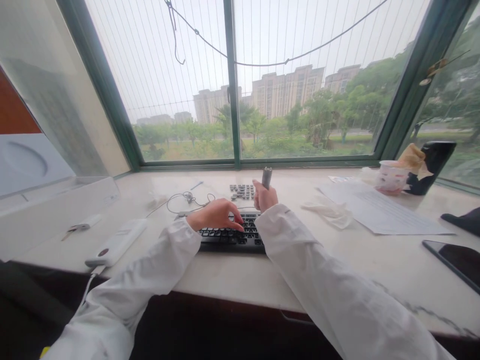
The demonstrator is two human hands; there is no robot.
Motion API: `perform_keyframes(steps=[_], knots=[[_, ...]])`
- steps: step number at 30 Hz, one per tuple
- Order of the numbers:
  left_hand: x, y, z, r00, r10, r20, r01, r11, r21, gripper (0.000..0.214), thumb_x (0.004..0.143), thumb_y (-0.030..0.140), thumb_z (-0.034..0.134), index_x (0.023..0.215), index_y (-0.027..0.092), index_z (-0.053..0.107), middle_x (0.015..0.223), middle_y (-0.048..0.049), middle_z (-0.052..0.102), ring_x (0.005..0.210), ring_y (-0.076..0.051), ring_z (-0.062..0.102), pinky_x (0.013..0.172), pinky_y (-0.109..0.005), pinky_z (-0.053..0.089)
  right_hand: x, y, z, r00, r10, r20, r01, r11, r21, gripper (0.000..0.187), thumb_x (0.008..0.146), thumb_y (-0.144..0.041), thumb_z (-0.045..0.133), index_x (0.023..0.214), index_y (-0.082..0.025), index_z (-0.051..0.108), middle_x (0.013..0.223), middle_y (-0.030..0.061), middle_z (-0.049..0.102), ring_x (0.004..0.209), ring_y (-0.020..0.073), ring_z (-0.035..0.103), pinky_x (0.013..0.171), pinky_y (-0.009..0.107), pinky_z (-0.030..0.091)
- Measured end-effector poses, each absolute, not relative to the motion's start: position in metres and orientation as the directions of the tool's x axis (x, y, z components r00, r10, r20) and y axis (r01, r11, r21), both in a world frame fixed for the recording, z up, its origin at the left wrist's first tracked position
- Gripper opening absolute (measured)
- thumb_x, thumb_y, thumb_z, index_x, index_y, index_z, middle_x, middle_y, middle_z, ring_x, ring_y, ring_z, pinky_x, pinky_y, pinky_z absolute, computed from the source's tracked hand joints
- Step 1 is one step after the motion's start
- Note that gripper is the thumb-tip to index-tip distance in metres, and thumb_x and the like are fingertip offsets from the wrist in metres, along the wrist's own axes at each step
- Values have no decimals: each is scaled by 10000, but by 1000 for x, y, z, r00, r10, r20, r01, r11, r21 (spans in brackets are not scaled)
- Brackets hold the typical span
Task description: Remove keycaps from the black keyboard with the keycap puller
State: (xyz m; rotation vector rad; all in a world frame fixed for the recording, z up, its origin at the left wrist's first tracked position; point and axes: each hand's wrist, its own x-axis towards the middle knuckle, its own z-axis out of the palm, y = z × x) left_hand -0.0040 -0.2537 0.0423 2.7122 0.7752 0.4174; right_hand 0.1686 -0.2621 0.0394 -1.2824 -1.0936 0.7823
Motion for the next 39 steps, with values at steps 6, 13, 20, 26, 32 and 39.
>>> perform_keyframes(steps=[6, 13, 20, 26, 32, 39], knots=[[-7, -255, 34, 826, 504, 251, 437, -855, 279, 179, 741, 438, 696, 790, 285, 774, 758, 9, 736, 642, -143, 639, 623, -248, 430, 146, -266, 22, 223, 975, -3, -401, 89, -912, 456, 827, -409, 510, 571, -252, 167, 355, -105, 149, 289, 58, 122, 284, 221, 113], [-10, -255, 31, 833, 467, 295, 418, -882, 216, 170, 750, 399, 688, 744, 247, 765, 686, -5, 711, 587, -125, 605, 583, -245, 413, 139, -270, 8, 279, 958, -66, -409, 57, -911, 469, 852, -421, 488, 584, -245, 146, 340, -101, 140, 287, 58, 122, 282, 216, 129], [-12, -248, 29, 872, 383, 304, 341, -922, 184, 195, 753, 369, 696, 724, 184, 750, 688, -16, 695, 595, -105, 582, 573, -212, 374, 130, -276, 10, 391, 917, -81, -472, 125, -872, 469, 851, -337, 527, 534, -236, 195, 328, -93, 171, 273, 54, 147, 278, 222, 121], [-12, -246, 27, 880, 380, 284, 322, -918, 232, 181, 758, 350, 690, 761, 185, 763, 697, -18, 712, 611, -107, 597, 621, -199, 395, 132, -277, 10, 401, 909, -118, -504, 111, -857, 472, 863, -303, 507, 536, -232, 173, 319, -94, 148, 267, 49, 123, 277, 218, 102], [-11, -245, 26, 873, 381, 304, 324, -920, 221, 187, 746, 353, 697, 735, 176, 758, 679, -24, 708, 606, -112, 604, 625, -199, 400, 134, -275, 6, 382, 911, -153, -471, 50, -881, 455, 837, -316, 530, 564, -239, 175, 325, -99, 165, 266, 53, 132, 267, 219, 107], [-12, -242, 23, 879, 369, 303, 323, -927, 192, 180, 753, 341, 686, 733, 174, 749, 688, -25, 709, 615, -119, 598, 585, -208, 371, 126, -277, 4, 417, 908, -47, -419, 146, -896, 454, 783, -360, 588, 537, -237, 227, 331, -103, 176, 272, 53, 147, 274, 218, 109]])
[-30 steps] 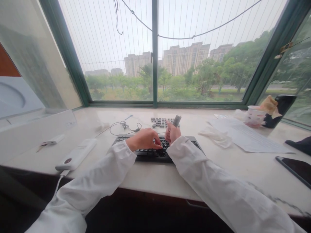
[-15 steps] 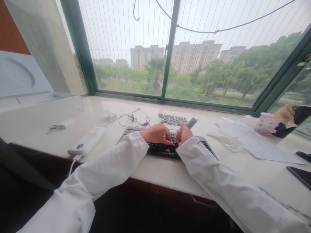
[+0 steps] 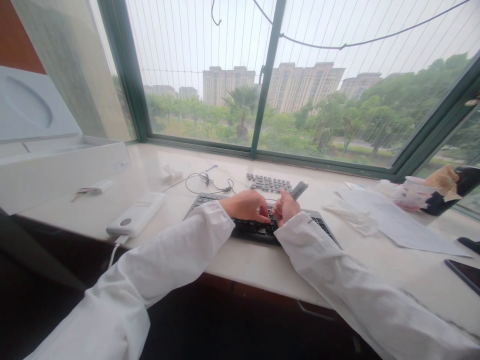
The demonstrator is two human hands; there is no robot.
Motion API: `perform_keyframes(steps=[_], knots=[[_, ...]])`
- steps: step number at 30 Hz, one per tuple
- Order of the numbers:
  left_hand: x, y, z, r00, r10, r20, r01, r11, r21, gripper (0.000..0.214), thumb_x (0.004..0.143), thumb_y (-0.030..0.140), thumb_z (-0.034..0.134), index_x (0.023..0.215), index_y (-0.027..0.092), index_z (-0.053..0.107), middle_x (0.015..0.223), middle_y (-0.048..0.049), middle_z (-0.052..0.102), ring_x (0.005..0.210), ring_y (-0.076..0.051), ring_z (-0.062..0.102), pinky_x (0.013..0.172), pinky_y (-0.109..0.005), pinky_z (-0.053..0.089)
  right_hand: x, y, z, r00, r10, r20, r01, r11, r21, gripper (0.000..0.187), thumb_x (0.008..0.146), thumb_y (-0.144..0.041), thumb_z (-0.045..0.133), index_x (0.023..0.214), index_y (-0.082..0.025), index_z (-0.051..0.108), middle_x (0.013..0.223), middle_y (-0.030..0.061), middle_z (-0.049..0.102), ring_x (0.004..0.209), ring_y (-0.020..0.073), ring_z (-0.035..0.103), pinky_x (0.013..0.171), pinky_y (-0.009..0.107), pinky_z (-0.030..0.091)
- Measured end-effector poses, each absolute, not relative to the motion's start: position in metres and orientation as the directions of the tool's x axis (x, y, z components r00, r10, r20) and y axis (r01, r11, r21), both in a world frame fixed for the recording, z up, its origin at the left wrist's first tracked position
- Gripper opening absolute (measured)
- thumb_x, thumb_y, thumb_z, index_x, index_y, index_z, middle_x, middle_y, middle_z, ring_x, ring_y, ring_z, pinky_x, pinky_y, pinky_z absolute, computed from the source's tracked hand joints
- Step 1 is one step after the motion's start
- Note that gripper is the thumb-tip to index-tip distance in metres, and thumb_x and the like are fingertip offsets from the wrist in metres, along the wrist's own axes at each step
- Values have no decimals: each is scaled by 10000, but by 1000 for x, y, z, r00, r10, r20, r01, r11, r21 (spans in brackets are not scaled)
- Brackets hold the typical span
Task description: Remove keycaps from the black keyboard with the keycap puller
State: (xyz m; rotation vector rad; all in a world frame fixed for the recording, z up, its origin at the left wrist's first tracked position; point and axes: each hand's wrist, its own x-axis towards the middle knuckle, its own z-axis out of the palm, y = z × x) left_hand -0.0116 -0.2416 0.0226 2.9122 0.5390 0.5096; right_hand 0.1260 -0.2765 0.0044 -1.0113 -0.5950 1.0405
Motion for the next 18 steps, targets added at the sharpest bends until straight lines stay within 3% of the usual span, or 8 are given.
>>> perform_keyframes(steps=[6, 12, 18], knots=[[-14, -243, 24, 875, 395, 281, 356, -917, 180, 157, 755, 343, 671, 758, 204, 744, 739, -3, 718, 664, -122, 615, 587, -207, 353, 115, -281, 2, 396, 906, 150, -302, 282, -911, 501, 739, -403, 639, 452, -233, 264, 327, -85, 218, 289, 60, 204, 287, 234, 149], [-16, -242, 19, 833, 452, 319, 371, -884, 284, 200, 728, 408, 690, 799, 226, 734, 788, 29, 711, 671, -107, 595, 587, -197, 345, 113, -288, -6, 332, 871, 364, -109, 418, -902, 516, 778, -474, 626, 429, -220, 343, 336, -65, 301, 318, 75, 278, 348, 256, 270], [-14, -240, 11, 796, 485, 362, 364, -862, 353, 191, 696, 384, 721, 765, 208, 749, 703, 26, 687, 632, -96, 574, 599, -193, 353, 118, -289, -11, 275, 827, 491, 109, 481, -870, 480, 812, -510, 595, 492, -207, 405, 408, -53, 354, 407, 91, 337, 417, 261, 285]])
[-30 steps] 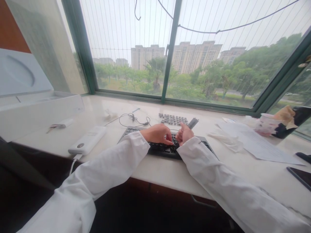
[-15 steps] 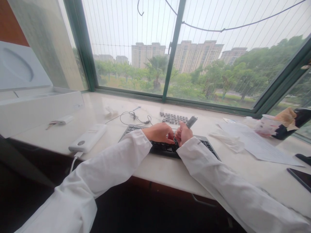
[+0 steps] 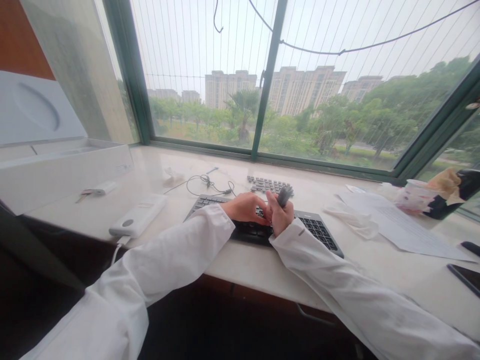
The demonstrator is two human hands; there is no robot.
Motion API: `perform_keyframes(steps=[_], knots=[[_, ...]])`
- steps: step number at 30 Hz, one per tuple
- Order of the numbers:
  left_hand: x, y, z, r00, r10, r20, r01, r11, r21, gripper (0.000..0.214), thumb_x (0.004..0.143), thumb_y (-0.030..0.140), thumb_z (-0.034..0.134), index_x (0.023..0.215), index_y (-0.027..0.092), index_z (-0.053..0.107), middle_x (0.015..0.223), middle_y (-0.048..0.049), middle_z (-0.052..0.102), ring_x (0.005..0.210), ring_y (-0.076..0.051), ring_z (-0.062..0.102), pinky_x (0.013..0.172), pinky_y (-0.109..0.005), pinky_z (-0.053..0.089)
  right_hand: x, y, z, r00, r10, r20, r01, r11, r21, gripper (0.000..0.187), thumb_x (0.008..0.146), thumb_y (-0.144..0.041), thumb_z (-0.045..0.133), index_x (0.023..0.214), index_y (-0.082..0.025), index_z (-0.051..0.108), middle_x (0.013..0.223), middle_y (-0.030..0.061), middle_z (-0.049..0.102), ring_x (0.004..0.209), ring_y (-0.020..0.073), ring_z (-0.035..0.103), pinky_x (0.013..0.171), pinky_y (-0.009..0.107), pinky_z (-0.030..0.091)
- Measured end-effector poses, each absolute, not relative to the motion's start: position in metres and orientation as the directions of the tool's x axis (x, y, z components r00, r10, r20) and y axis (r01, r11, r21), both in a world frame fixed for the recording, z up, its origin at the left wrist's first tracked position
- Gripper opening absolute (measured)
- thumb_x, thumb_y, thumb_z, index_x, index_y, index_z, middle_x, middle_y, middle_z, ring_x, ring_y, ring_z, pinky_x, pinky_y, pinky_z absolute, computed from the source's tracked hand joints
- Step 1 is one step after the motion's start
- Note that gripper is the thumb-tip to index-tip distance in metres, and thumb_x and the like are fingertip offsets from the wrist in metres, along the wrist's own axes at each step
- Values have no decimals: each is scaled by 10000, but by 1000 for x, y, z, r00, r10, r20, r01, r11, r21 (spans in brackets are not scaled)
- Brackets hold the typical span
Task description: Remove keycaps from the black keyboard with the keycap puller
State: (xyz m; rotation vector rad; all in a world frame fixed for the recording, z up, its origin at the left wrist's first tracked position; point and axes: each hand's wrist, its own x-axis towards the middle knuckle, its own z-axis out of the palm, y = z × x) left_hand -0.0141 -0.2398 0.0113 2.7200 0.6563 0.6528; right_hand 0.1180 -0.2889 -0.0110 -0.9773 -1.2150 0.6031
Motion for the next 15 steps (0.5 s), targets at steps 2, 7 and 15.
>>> perform_keyframes(steps=[2, 7, 15], knots=[[-15, -241, 12, 794, 484, 367, 369, -864, 343, 179, 699, 375, 717, 776, 220, 762, 687, 23, 687, 625, -98, 575, 602, -194, 356, 119, -289, -12, 255, 813, 523, 144, 503, -852, 483, 820, -511, 587, 499, -204, 395, 432, -51, 348, 431, 91, 335, 433, 261, 284], [-16, -243, 14, 794, 472, 384, 371, -876, 310, 153, 702, 360, 713, 778, 243, 774, 686, 17, 699, 623, -101, 581, 603, -196, 358, 120, -288, -13, 241, 803, 544, 174, 516, -839, 479, 822, -515, 583, 508, -210, 389, 462, -41, 341, 453, 100, 332, 435, 266, 278], [-13, -243, 13, 785, 511, 350, 437, -858, 271, 251, 679, 430, 723, 794, 213, 776, 653, -10, 692, 582, -119, 561, 577, -217, 356, 113, -310, -5, 158, 792, 590, 166, 567, -807, 507, 813, -521, 591, 473, -215, 373, 453, -29, 326, 461, 103, 306, 438, 267, 284]])
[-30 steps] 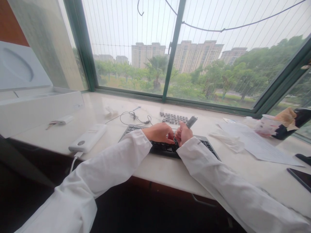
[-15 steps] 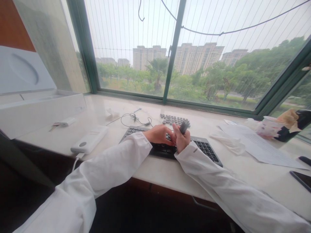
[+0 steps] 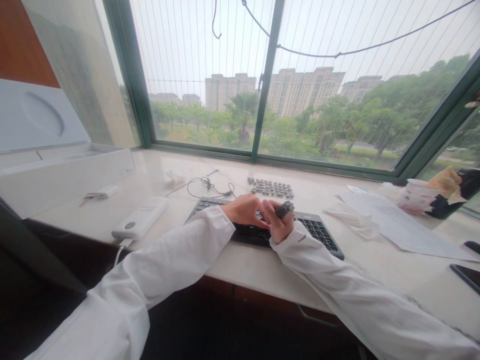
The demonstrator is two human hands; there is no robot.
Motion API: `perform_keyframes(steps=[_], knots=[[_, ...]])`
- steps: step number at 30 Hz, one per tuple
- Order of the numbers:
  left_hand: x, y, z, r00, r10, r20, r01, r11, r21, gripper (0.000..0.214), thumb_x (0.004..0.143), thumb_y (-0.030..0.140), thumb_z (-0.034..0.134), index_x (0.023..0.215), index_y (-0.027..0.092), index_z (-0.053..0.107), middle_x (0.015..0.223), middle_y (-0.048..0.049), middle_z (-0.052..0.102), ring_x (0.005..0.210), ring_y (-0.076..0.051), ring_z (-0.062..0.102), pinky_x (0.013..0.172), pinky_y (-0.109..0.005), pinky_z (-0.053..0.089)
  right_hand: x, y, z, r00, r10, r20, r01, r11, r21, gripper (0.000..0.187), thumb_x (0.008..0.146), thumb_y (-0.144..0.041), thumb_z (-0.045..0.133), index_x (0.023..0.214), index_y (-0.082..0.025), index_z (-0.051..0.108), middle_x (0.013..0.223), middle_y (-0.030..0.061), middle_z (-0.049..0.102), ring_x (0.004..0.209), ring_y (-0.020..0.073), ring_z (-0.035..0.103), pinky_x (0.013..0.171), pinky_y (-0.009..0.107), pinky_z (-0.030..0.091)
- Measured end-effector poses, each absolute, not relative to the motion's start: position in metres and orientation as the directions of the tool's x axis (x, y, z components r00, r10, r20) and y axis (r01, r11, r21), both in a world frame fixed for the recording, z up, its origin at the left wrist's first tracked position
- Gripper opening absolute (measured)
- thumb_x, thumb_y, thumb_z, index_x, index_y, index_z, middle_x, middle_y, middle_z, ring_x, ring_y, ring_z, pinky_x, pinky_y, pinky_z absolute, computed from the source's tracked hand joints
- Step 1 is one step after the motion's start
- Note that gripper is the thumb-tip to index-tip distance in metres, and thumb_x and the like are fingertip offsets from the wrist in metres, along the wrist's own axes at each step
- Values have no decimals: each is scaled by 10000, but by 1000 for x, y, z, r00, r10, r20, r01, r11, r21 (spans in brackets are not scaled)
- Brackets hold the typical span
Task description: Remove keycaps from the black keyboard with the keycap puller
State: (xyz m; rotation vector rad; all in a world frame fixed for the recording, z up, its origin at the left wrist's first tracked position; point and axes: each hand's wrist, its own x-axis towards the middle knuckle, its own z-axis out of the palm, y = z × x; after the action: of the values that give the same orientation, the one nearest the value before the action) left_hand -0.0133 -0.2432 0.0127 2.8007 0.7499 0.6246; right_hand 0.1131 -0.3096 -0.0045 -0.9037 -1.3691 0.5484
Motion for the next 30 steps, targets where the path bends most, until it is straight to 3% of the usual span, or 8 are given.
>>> perform_keyframes(steps=[7, 9, 12, 15, 17, 22, 26, 30], knots=[[-14, -243, 13, 792, 490, 365, 361, -857, 367, 290, 719, 490, 712, 802, 220, 778, 726, -11, 726, 643, -114, 604, 631, -199, 392, 132, -297, 19, 324, 659, 678, 270, 623, -734, 531, 859, -510, 511, 450, -228, 324, 393, -32, 304, 406, 100, 276, 413, 269, 241], [-15, -242, 14, 791, 483, 374, 319, -849, 422, 290, 735, 480, 706, 824, 213, 775, 753, -10, 733, 666, -109, 613, 646, -190, 402, 151, -290, 31, 245, 657, 713, 428, 587, -687, 518, 861, -485, 520, 450, -215, 359, 409, -25, 344, 425, 98, 306, 445, 266, 271], [-14, -239, 14, 735, 532, 420, 305, -813, 496, 279, 780, 431, 678, 882, 186, 766, 803, -24, 736, 704, -112, 616, 673, -192, 420, 179, -282, 41, -13, 641, 768, 673, 573, -467, 425, 813, -415, 591, 479, -192, 451, 437, -26, 409, 458, 95, 351, 492, 250, 291], [-15, -234, 15, 663, 602, 445, 318, -765, 560, 276, 814, 374, 639, 943, 157, 750, 852, -40, 732, 724, -118, 607, 676, -203, 434, 198, -274, 38, -303, 712, 634, 725, 604, -332, 93, 727, -276, 642, 664, -209, 626, 492, -44, 515, 467, 100, 409, 532, 227, 329], [-16, -232, 15, 645, 634, 427, 321, -731, 602, 290, 825, 361, 613, 973, 146, 741, 851, -42, 723, 704, -115, 595, 652, -205, 435, 204, -269, 31, -393, 739, 547, 732, 611, -300, 147, 682, -202, 640, 818, -243, 680, 499, -62, 531, 455, 101, 406, 537, 219, 334], [-18, -231, 16, 652, 704, 281, 339, -602, 723, 382, 837, 422, 577, 1062, 141, 706, 695, -11, 649, 478, -69, 474, 493, -199, 380, 206, -261, 19, -428, 743, 515, 743, 613, -267, 373, 682, -167, 625, 1026, -291, 697, 494, -76, 511, 434, 94, 374, 522, 207, 309], [-18, -230, 15, 689, 692, 217, 314, -554, 771, 404, 820, 447, 599, 1046, 128, 700, 549, 25, 537, 445, -73, 447, 453, -193, 359, 206, -261, 20, -411, 751, 517, 730, 611, -308, 339, 705, -204, 632, 1025, -281, 718, 519, -58, 558, 458, 94, 426, 528, 197, 329], [-18, -229, 15, 729, 657, 193, 287, -550, 784, 390, 827, 479, 586, 939, 122, 698, 518, 37, 495, 448, -75, 455, 443, -187, 359, 206, -262, 24, -377, 774, 508, 665, 608, -433, 209, 662, -281, 716, 860, -221, 745, 553, -20, 626, 530, 119, 538, 554, 196, 373]])
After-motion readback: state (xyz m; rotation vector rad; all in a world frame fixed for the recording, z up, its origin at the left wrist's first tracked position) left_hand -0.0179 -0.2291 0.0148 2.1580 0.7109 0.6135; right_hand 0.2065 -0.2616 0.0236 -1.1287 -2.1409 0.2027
